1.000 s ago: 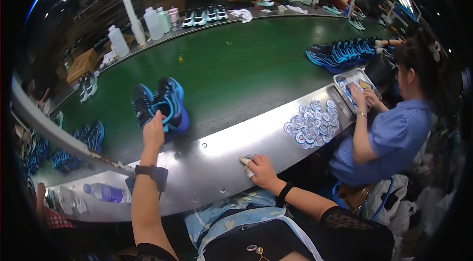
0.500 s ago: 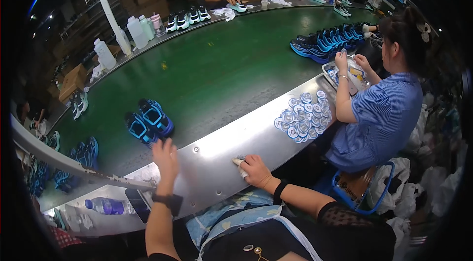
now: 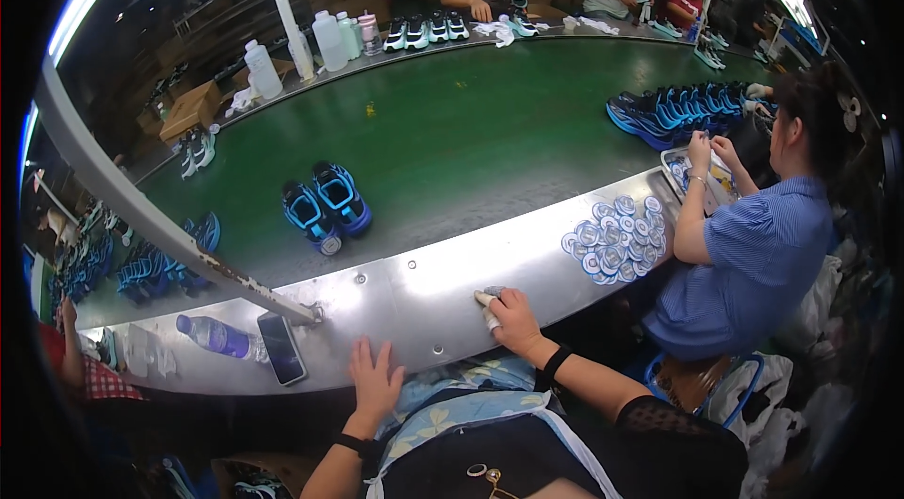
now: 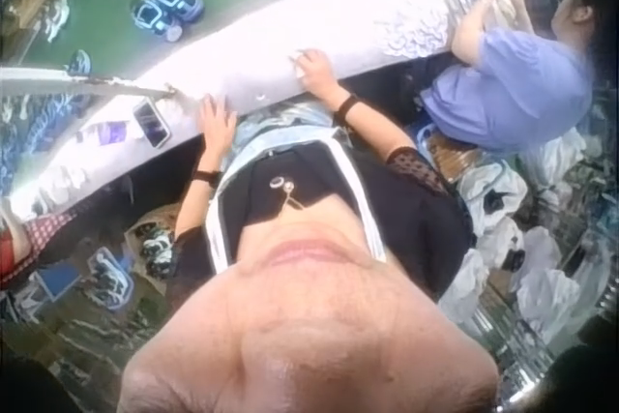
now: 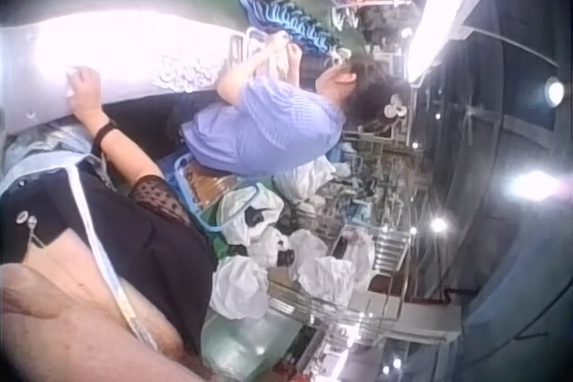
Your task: Inspecting and wiping newly manufactured shoes on a finishing line.
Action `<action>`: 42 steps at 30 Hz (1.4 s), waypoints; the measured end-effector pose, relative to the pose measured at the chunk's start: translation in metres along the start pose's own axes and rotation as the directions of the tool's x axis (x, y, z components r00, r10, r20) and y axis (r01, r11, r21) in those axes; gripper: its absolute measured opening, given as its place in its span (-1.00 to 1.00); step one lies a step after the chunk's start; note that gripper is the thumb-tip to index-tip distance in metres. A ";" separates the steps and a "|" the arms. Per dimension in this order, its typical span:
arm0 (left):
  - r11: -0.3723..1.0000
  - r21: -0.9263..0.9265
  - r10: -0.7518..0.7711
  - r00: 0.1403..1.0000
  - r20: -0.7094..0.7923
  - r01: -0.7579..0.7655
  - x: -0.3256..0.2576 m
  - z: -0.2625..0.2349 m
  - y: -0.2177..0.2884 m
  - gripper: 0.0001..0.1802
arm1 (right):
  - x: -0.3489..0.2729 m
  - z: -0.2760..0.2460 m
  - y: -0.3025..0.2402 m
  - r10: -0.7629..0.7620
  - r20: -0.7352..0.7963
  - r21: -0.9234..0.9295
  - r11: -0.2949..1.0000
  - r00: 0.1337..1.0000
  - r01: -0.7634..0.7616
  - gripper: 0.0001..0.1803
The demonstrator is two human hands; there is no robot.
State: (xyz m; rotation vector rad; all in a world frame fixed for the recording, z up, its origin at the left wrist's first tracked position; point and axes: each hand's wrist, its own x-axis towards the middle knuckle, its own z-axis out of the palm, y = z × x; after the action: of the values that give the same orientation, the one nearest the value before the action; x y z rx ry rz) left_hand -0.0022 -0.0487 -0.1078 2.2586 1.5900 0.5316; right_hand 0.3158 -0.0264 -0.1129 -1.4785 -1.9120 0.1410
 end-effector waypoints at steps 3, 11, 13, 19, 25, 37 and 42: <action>0.997 0.072 -0.027 1.000 -0.007 0.027 -0.005 0.004 0.007 -0.38 | -0.001 0.001 0.002 0.004 0.005 0.002 1.000 1.000 -0.004 -0.47; 0.996 0.086 -0.006 0.999 0.038 0.003 -0.002 0.007 0.004 -0.34 | -0.001 0.000 0.003 -0.017 -0.026 0.010 1.000 1.000 0.017 -0.46; 0.997 0.082 -0.003 0.999 0.034 0.000 -0.003 0.006 0.004 -0.33 | -0.003 0.001 0.004 0.005 -0.013 -0.011 1.000 1.000 -0.005 -0.46; 0.997 0.075 0.005 1.000 0.024 -0.007 -0.003 0.006 0.004 -0.32 | -0.002 0.004 0.005 -0.041 -0.040 -0.025 0.999 0.998 0.040 -0.56; 0.998 0.060 0.001 1.000 0.023 -0.003 -0.003 0.007 0.004 -0.31 | -0.003 0.003 0.005 -0.025 -0.006 -0.065 0.998 1.000 0.024 -0.52; 0.990 0.132 0.047 0.999 0.024 -0.050 -0.002 0.015 -0.007 -0.24 | -0.002 0.004 0.003 -0.019 0.012 -0.079 0.997 1.000 0.020 -0.48; 0.988 0.136 0.073 0.997 0.003 -0.073 0.000 0.022 -0.011 -0.22 | 0.000 0.000 0.002 -0.040 0.010 -0.076 0.996 0.999 0.040 -0.53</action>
State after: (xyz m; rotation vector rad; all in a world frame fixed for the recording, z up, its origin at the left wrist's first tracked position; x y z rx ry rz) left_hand -0.0008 -0.0467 -0.1320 2.4251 1.5948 0.4567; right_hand 0.3174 -0.0251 -0.1144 -1.4904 -1.9723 0.0570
